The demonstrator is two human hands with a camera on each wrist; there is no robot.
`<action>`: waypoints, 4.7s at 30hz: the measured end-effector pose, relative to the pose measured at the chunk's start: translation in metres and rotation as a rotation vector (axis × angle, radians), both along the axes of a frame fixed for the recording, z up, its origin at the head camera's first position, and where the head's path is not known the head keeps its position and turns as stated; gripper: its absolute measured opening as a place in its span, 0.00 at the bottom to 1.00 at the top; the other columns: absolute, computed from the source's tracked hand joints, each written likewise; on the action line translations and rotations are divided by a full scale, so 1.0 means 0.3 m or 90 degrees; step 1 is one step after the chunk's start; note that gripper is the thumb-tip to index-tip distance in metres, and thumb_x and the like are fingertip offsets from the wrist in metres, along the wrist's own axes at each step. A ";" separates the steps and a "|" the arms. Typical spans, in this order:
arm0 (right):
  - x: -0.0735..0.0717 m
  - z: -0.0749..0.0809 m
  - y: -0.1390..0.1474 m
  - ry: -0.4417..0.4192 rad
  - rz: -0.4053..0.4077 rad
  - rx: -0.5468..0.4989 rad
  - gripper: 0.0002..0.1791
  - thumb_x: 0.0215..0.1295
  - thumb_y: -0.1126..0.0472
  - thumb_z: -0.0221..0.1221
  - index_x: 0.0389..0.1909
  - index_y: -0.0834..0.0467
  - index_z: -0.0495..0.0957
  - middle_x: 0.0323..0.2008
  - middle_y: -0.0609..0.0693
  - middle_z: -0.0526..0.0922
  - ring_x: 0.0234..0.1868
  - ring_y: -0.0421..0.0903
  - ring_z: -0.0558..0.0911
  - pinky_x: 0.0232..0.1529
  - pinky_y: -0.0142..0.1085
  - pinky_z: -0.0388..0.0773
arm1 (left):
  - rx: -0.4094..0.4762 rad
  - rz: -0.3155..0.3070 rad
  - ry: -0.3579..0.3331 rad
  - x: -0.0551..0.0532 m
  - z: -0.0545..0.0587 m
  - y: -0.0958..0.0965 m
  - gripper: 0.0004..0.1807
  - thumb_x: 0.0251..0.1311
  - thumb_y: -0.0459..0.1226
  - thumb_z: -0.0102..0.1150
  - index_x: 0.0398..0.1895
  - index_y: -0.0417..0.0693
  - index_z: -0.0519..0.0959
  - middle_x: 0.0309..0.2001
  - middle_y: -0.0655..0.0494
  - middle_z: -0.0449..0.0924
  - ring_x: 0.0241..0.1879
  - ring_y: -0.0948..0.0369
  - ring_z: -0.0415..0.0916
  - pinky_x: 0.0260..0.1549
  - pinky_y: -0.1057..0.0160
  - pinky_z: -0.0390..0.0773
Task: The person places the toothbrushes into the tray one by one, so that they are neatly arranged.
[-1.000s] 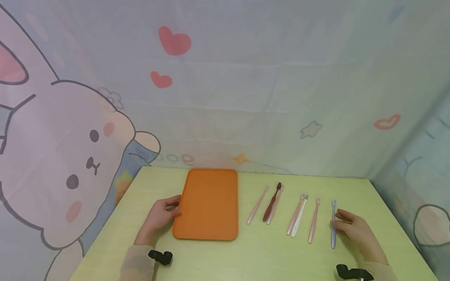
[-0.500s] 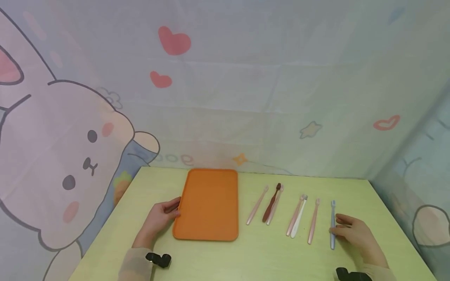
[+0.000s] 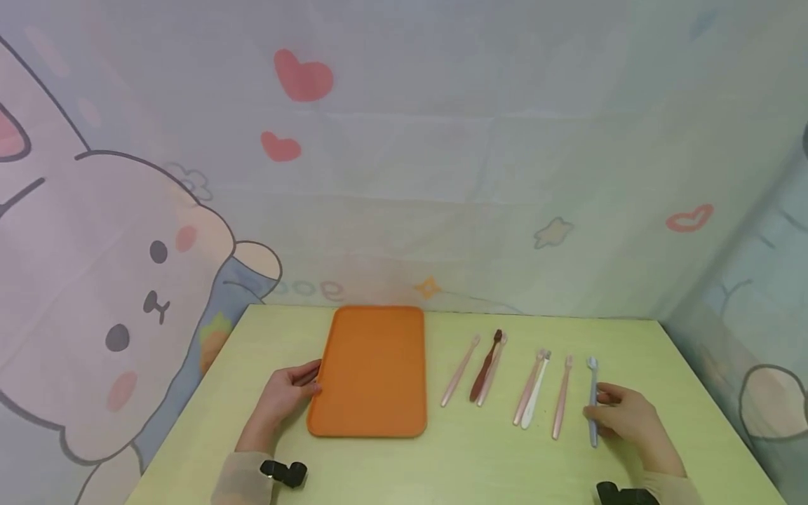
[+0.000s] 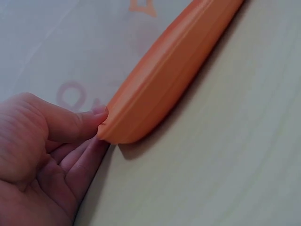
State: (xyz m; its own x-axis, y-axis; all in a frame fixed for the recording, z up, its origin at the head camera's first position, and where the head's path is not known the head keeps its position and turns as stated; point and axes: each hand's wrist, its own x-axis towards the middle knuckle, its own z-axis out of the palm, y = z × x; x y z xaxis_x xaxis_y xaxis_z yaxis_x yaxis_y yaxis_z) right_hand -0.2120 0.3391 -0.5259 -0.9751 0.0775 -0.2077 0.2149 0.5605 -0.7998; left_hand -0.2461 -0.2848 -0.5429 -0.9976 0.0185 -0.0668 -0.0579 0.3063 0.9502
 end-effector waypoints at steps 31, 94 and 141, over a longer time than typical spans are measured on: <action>0.007 0.016 0.016 -0.042 0.016 -0.028 0.45 0.68 0.64 0.69 0.76 0.80 0.57 0.67 0.81 0.69 0.43 0.49 0.87 0.41 0.42 0.90 | -0.001 0.000 -0.013 -0.005 -0.011 -0.009 0.31 0.67 0.25 0.67 0.73 0.32 0.74 0.68 0.35 0.76 0.71 0.43 0.73 0.66 0.52 0.75; -0.039 0.052 -0.147 0.080 0.091 -0.206 0.41 0.75 0.66 0.64 0.82 0.70 0.56 0.73 0.76 0.67 0.49 0.33 0.84 0.48 0.41 0.89 | -0.020 -0.004 -0.001 -0.008 0.008 0.001 0.30 0.67 0.24 0.65 0.73 0.30 0.73 0.69 0.35 0.76 0.71 0.42 0.73 0.66 0.54 0.76; -0.111 0.014 -0.890 0.088 0.157 -0.364 0.38 0.65 0.72 0.66 0.77 0.71 0.67 0.65 0.72 0.78 0.52 0.53 0.88 0.43 0.48 0.90 | -0.022 -0.001 0.019 0.002 -0.008 0.000 0.30 0.66 0.22 0.65 0.71 0.27 0.74 0.68 0.32 0.76 0.70 0.41 0.73 0.68 0.47 0.73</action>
